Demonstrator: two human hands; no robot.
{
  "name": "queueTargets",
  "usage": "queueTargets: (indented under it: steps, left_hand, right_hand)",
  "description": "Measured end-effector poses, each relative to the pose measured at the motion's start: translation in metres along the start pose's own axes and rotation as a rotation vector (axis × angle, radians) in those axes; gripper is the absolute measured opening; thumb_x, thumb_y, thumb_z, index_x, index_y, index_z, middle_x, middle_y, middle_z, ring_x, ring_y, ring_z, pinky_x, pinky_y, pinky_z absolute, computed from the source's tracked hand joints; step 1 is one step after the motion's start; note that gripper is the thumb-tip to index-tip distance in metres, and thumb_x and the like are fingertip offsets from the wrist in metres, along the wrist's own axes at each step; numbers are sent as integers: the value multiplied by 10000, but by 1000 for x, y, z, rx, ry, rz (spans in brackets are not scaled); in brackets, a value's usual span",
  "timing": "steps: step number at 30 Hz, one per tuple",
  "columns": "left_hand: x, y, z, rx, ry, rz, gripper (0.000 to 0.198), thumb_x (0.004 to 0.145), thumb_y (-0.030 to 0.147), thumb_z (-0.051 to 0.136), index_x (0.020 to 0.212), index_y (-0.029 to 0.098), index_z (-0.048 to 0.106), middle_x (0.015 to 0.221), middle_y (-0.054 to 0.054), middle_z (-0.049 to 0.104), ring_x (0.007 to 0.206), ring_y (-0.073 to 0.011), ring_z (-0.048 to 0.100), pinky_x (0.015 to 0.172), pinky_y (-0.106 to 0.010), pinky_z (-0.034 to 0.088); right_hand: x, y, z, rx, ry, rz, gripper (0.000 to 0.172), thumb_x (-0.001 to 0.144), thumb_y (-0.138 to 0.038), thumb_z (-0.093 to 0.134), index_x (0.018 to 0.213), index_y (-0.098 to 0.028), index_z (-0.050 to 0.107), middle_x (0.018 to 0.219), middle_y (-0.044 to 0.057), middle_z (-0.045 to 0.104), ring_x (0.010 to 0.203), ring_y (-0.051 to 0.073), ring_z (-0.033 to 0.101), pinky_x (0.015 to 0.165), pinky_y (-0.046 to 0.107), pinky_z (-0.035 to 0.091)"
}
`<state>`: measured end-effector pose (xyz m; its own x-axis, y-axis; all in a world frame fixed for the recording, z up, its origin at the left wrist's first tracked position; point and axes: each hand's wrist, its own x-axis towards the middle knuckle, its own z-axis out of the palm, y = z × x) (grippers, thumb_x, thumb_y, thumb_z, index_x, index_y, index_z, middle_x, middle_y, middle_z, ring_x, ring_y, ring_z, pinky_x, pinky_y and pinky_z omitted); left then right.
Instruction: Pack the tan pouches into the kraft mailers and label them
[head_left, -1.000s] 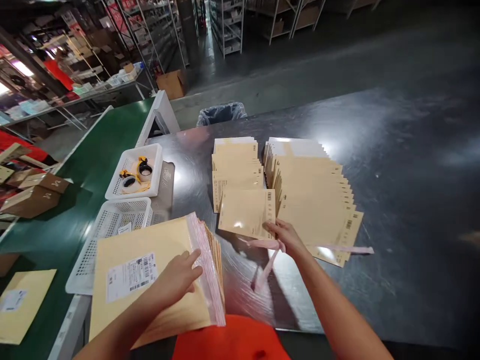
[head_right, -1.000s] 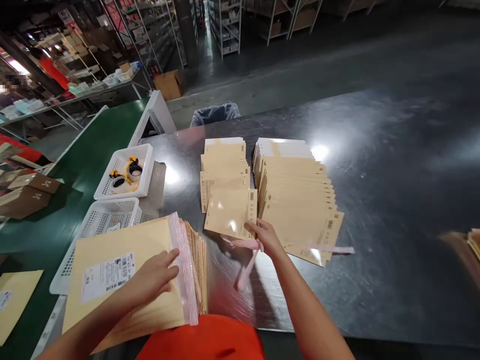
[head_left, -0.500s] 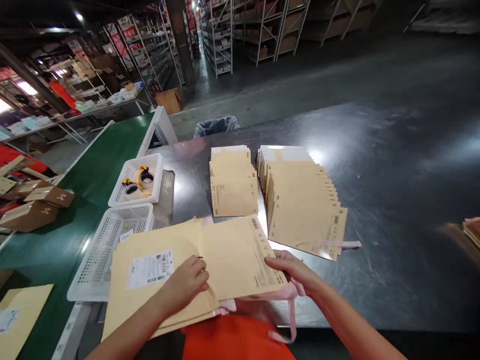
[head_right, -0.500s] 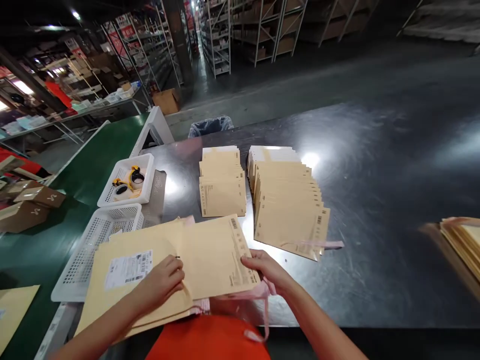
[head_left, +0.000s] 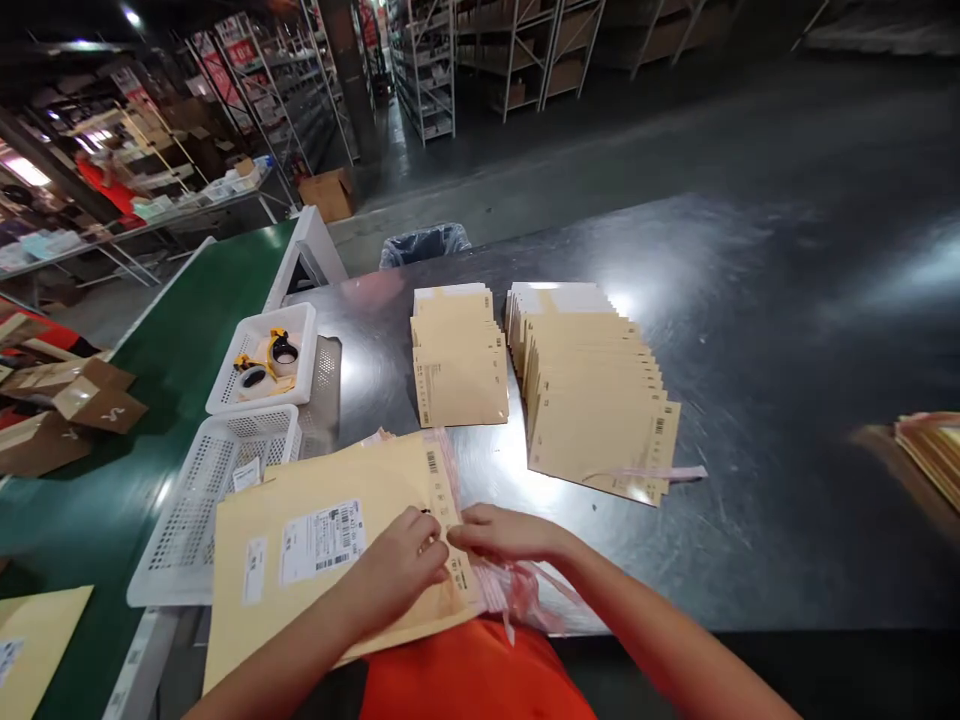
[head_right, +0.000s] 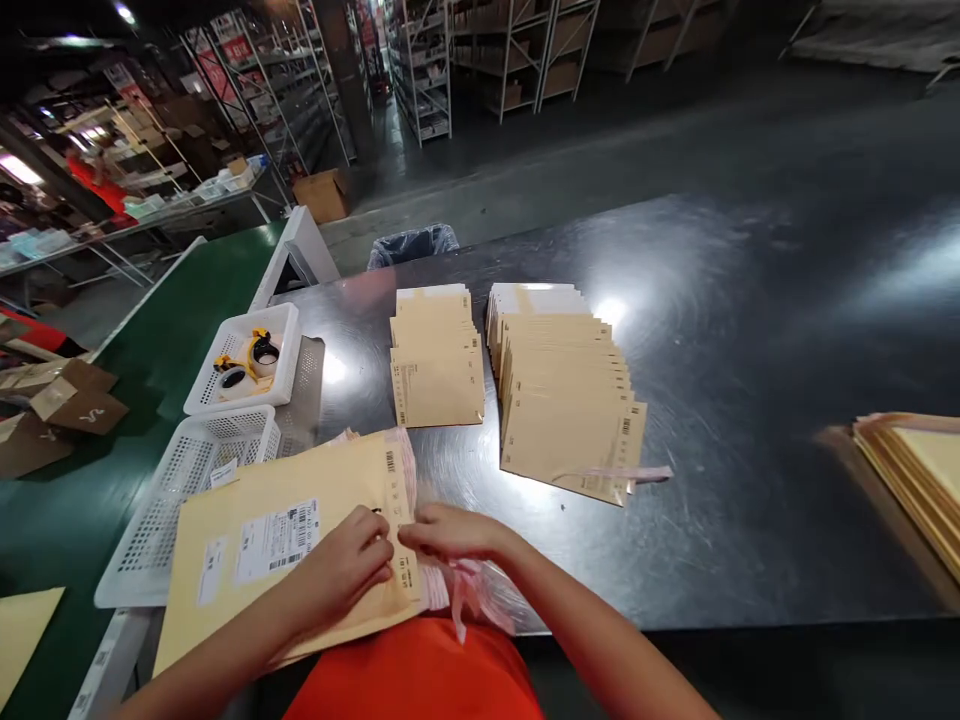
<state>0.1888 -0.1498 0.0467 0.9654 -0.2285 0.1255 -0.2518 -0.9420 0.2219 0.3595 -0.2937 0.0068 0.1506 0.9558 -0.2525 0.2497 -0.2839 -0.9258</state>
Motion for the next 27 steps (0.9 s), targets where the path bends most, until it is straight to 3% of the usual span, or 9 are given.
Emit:
queueTargets:
  steps: [3, 7, 10, 14, 16, 18, 20, 23, 27]
  left_hand:
    - [-5, 3, -7, -53, 48, -26, 61, 880, 122, 551, 872, 181, 540, 946, -49, 587, 876, -193, 488, 724, -301, 441]
    - [-3, 6, -5, -138, 91, -58, 52, 888, 136, 535, 873, 183, 553, 1007, -52, 597, 899, -187, 500, 750, -302, 452]
    - [-7, 5, -2, -97, 66, -101, 60, 880, 141, 547, 836, 181, 550, 960, -47, 605, 857, -191, 500, 710, -306, 445]
    - [-24, -2, -4, -17, 43, -129, 91, 883, 104, 512, 838, 174, 548, 926, -52, 596, 832, -199, 493, 678, -310, 425]
    - [-30, -4, -6, -16, 56, -140, 76, 893, 121, 512, 854, 170, 555, 936, -59, 592, 854, -201, 492, 698, -310, 428]
    - [-32, -4, -8, -3, 77, -137, 61, 897, 153, 530, 847, 171, 561, 920, -58, 587, 860, -199, 490, 713, -307, 428]
    - [-31, -5, -7, 14, 83, -118, 46, 890, 183, 559, 846, 172, 569, 916, -57, 585, 858, -193, 490, 715, -300, 424]
    - [-28, -6, -3, 35, 49, -107, 62, 880, 224, 590, 864, 166, 577, 938, -66, 591, 874, -190, 500, 728, -300, 425]
    - [-22, -4, 0, 42, 1, -86, 134, 901, 294, 569, 909, 162, 591, 995, -77, 614, 927, -192, 509, 797, -296, 441]
  right_hand:
    - [11, 0, -5, 291, -106, -37, 349, 701, -480, 693, 807, -148, 671, 533, -62, 505, 493, 86, 430, 479, 205, 358]
    - [35, -2, 24, 397, 131, -63, 303, 651, -397, 730, 818, -150, 672, 752, -16, 637, 695, 134, 548, 643, 241, 443]
    - [39, -4, 40, 234, 301, -10, 265, 720, -379, 648, 840, -145, 675, 721, -11, 626, 675, 143, 543, 618, 245, 433]
    - [15, -8, 35, -153, 540, 54, 419, 793, -294, 519, 1170, -148, 628, 644, -17, 590, 601, 146, 531, 582, 248, 391]
    - [3, -12, 34, -302, 497, -25, 428, 836, -276, 450, 1217, -194, 625, 691, 10, 639, 623, 158, 567, 601, 255, 395]
    - [-2, -13, 38, -393, 396, -84, 373, 872, -304, 413, 1103, -226, 695, 767, 48, 693, 680, 178, 614, 620, 260, 411]
    - [-1, -10, 44, -418, 341, -45, 358, 879, -345, 410, 986, -230, 732, 809, 74, 722, 720, 206, 646, 630, 270, 434]
    - [9, -5, 50, -287, 285, 28, 361, 852, -389, 436, 963, -222, 736, 894, 92, 744, 788, 239, 677, 681, 298, 484]
    - [18, -16, 56, -156, 161, -35, 324, 783, -355, 457, 852, -214, 740, 878, 81, 750, 793, 255, 684, 700, 322, 518]
